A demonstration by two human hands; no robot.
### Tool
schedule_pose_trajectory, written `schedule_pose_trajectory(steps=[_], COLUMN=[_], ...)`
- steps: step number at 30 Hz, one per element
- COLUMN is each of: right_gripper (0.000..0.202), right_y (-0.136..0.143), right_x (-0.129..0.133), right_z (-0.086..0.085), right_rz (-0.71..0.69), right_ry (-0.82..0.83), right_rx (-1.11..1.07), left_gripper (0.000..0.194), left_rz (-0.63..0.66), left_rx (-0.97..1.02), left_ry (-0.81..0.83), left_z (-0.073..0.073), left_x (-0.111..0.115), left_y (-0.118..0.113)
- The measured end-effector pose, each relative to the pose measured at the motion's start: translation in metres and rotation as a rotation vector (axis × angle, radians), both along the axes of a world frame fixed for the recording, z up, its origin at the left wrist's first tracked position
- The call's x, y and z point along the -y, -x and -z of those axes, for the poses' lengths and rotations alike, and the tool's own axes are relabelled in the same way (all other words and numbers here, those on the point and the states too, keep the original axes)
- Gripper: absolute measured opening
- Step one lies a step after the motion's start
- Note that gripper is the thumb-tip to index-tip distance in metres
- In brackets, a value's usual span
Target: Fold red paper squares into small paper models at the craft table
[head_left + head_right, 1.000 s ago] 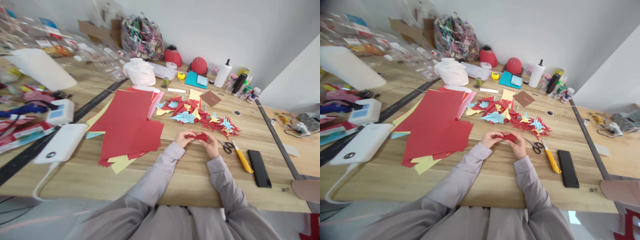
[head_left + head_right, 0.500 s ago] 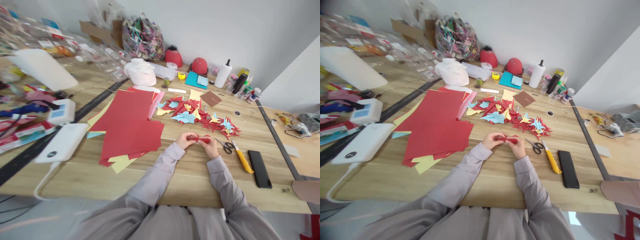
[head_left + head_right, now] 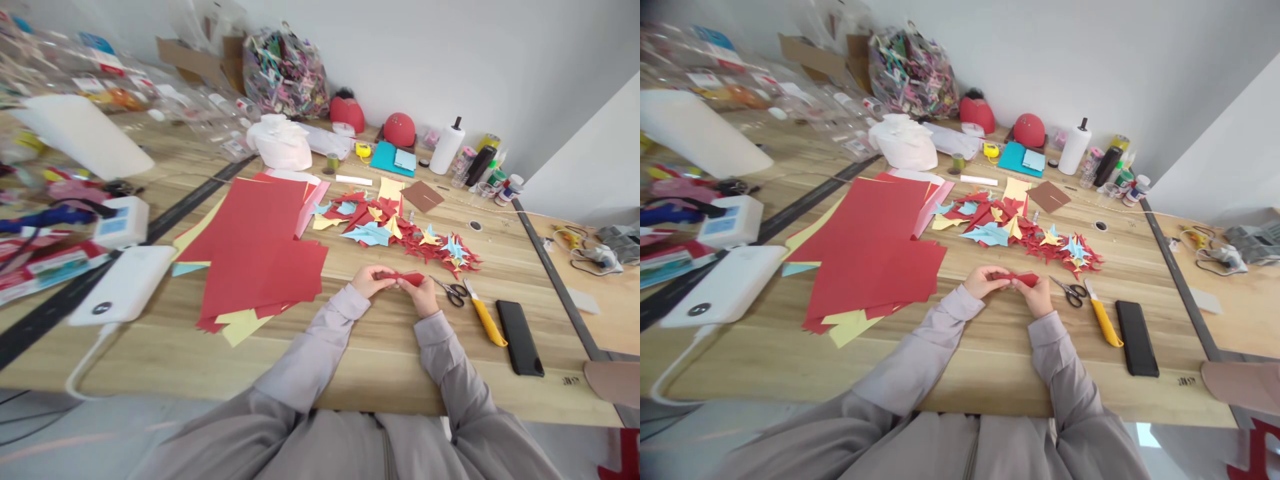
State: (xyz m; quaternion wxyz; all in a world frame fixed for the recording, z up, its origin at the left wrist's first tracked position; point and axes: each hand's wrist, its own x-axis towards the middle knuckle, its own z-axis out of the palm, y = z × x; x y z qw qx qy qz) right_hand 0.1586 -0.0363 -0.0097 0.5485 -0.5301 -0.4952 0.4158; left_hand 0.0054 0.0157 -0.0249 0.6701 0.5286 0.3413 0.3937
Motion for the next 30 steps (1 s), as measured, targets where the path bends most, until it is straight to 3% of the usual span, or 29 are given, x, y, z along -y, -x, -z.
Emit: schedule_pose_trajectory(steps=[7, 30], right_gripper=[0.030, 0.016], right_y=[0.001, 0.007], right_x=[0.000, 0.002], right_z=[0.001, -0.005], right_rz=[-0.015, 0.039], right_ry=[0.044, 0.033], right_rx=[-0.083, -0.180], left_gripper=[0.042, 0.021], left_rz=[0.012, 0.001], left_rx=[0.042, 0.073], left_ry=[0.092, 0.151], left_z=[-0.002, -0.012], left_x=[0.000, 0.003], left_y=[-0.001, -0.004])
